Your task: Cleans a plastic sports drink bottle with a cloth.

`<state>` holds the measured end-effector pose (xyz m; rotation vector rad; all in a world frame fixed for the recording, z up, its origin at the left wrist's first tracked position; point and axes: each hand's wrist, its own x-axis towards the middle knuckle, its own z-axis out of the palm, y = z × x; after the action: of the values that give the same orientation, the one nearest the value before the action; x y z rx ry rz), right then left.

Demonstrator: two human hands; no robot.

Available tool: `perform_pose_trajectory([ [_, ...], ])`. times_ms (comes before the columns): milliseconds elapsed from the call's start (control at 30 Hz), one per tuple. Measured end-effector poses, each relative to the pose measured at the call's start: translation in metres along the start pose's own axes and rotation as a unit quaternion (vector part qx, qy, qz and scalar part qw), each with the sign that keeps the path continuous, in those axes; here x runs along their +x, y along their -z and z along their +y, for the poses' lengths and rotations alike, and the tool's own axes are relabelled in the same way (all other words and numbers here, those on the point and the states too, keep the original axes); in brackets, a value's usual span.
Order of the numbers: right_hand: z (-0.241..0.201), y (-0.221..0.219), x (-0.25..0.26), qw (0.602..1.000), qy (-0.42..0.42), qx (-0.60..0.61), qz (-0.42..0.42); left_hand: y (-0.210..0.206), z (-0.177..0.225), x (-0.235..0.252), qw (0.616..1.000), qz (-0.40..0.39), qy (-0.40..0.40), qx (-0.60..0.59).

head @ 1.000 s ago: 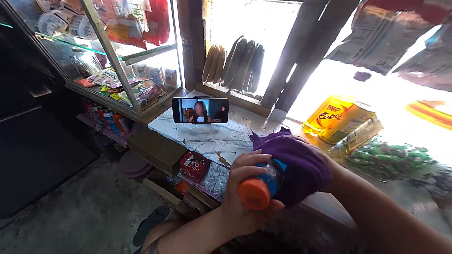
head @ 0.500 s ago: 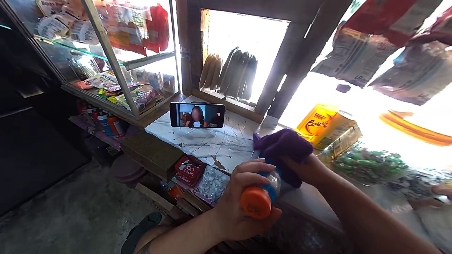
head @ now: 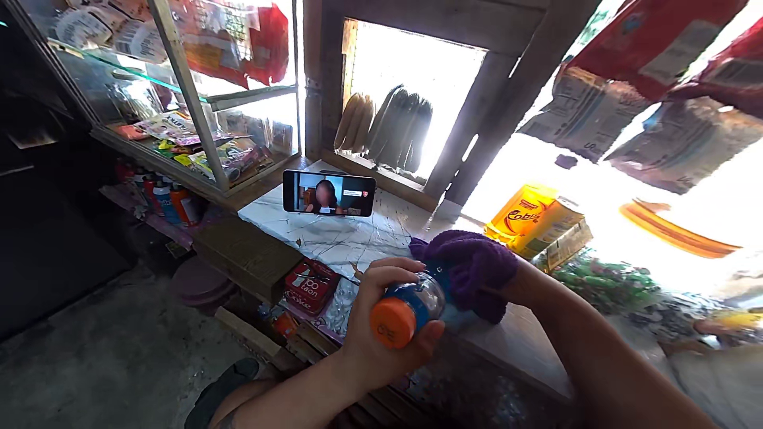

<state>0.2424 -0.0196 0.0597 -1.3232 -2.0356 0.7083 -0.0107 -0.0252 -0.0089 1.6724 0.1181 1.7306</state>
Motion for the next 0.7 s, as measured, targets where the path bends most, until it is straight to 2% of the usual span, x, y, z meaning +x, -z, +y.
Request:
perform_pose_trajectory([
  [133,0.0,0.003,0.002,1.0,-0.006,0.017,-0.005,0.008,0.004,0.004,0.995,0.022,0.065,0.071],
  [233,0.007,0.006,0.003,0.999,-0.013,0.032,0.0,0.023,0.008,0.01,0.978,-0.012,0.1,0.185],
  [300,0.01,0.007,0.002,0.999,-0.029,0.044,0.005,0.027,0.011,0.013,0.975,-0.027,0.104,0.193],
  [533,0.002,0.006,0.003,0.99,-0.071,0.112,0.05,0.019,0.006,0.011,0.994,-0.032,-0.004,0.109],
  [700,-0.001,0.002,0.001,0.985,-0.103,0.071,0.116,0.016,0.012,0.013,0.99,-0.087,-0.024,0.107],
])
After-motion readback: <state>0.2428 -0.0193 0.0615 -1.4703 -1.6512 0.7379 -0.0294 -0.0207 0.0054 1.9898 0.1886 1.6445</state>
